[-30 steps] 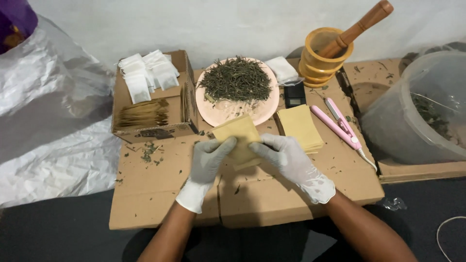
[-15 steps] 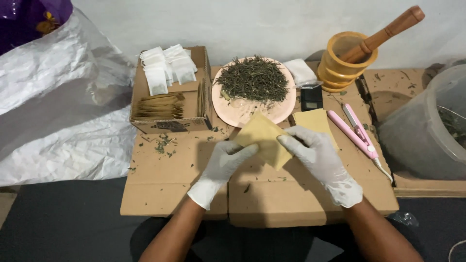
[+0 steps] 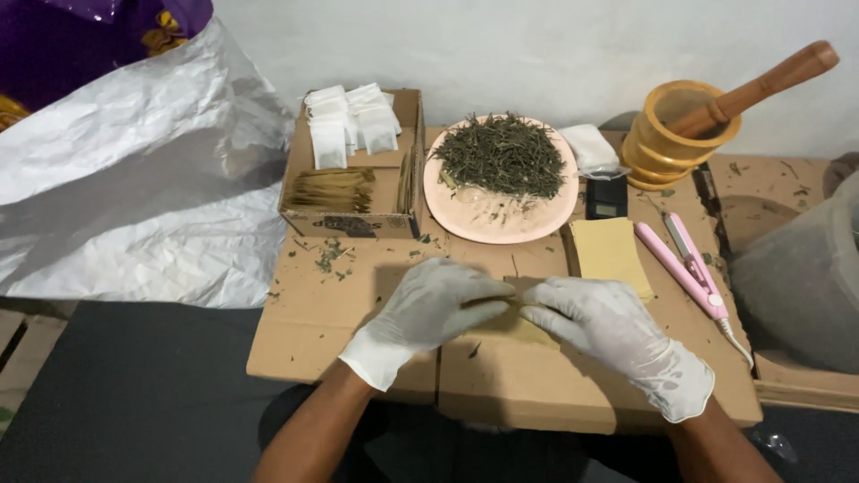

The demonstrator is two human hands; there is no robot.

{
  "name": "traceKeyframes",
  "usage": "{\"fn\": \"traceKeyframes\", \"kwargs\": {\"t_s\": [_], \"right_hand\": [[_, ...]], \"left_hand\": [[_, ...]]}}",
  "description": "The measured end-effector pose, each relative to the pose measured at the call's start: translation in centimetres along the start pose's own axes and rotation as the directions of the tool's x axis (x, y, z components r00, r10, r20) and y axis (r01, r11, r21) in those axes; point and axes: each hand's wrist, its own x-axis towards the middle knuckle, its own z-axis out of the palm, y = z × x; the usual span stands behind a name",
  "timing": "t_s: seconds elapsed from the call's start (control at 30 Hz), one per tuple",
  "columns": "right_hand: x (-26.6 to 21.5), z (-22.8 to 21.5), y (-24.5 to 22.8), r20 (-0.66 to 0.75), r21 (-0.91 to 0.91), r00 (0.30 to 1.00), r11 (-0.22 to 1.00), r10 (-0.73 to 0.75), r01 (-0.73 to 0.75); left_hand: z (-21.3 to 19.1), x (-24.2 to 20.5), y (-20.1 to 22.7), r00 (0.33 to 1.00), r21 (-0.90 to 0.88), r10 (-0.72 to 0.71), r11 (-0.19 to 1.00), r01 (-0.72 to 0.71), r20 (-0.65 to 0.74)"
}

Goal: Manually folding and heat-sealing individual tea bags at a production station.

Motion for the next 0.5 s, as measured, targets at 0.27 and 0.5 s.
{"fn": "traceKeyframes", "kwargs": {"t_s": [0.27,0.5], "right_hand": [[-0.6,-0.7,-0.4,-0.104,0.121,0.995,0.993,0.002,0.010],[-4.7,-6.0,3.5,-0.506,0.310,0.834,0.949,0.218,-0.059]], "left_hand": [[-1.6,-1.0,-1.7,0.979,0.073,-0.183,0.982,0.177,0.090],[-16.7,3.4,-1.8,0.788,0.231,-0.605,0.755,0.613,-0.115]]}}
